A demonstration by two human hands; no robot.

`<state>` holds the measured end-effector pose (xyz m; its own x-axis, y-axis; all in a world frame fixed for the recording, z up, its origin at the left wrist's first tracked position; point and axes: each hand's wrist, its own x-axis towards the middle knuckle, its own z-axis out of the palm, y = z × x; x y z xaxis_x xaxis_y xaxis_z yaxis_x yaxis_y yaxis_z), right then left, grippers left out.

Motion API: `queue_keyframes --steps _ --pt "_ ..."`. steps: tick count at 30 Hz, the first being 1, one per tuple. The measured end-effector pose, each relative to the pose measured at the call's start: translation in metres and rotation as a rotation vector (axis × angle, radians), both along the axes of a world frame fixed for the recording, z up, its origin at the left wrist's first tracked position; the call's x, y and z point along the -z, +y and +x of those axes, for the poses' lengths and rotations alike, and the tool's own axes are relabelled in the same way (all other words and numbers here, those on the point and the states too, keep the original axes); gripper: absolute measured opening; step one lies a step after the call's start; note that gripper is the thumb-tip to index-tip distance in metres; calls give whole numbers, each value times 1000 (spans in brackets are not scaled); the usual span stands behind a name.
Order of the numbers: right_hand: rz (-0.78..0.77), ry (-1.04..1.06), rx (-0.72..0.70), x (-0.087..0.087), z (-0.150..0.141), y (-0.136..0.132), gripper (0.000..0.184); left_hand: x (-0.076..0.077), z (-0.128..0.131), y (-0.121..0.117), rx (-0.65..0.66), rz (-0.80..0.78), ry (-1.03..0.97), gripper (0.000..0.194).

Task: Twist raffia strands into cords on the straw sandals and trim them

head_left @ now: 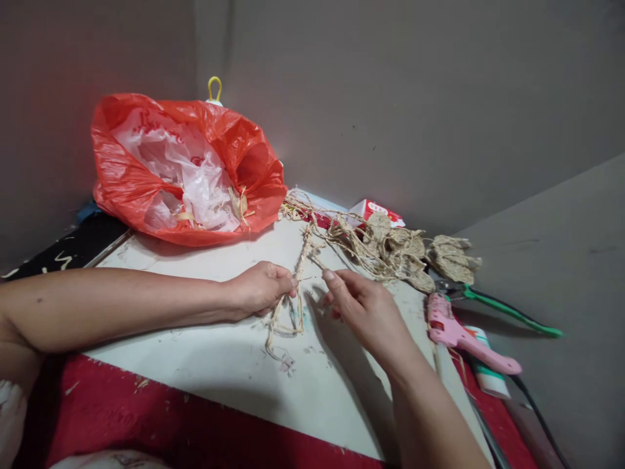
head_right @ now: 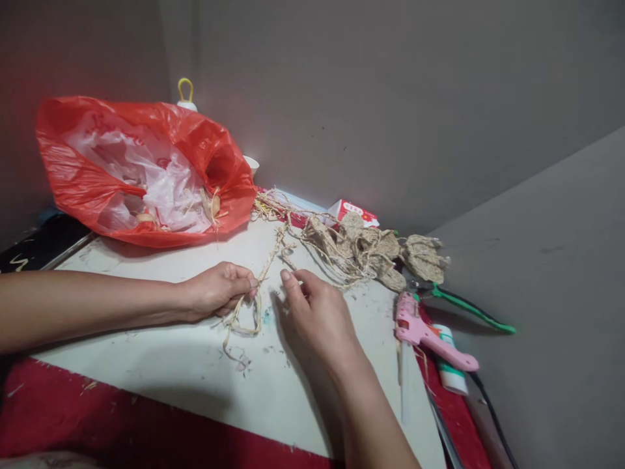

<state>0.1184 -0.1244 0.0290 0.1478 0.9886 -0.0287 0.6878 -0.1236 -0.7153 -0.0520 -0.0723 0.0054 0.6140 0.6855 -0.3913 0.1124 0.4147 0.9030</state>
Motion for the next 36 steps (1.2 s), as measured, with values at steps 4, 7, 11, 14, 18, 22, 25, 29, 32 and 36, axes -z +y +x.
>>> queue_keyframes --steps 4,7,11,14,18,22,25,29,32,36 --pt "-214 561 11 19 -10 14 41 1 1 0 11 29 -23 21" --pt "-318 759 -91 22 -26 12 38 3 2 0 24 60 -43 22" --pt "-416 800 -118 21 -31 9 39 3 3 -1 0 64 -5 22" --pt "-413 730 -97 23 -26 12 41 1 4 -1 -22 73 24 21" --pt "-486 701 -138 26 -18 16 42 4 7 -1 -20 98 -36 22" --pt "-522 812 -133 26 -16 17 39 6 6 1 -19 88 -101 21" --pt "-507 857 -127 27 -16 17 33 4 3 3 40 61 -76 19" --pt "-463 859 -105 30 -17 18 32 2 0 9 116 28 -28 20" --pt "-404 898 -108 32 -17 19 36 -2 -2 14 173 49 -7 26" --pt "-366 975 -122 36 -15 19 37 -10 -7 21 252 62 4 21"
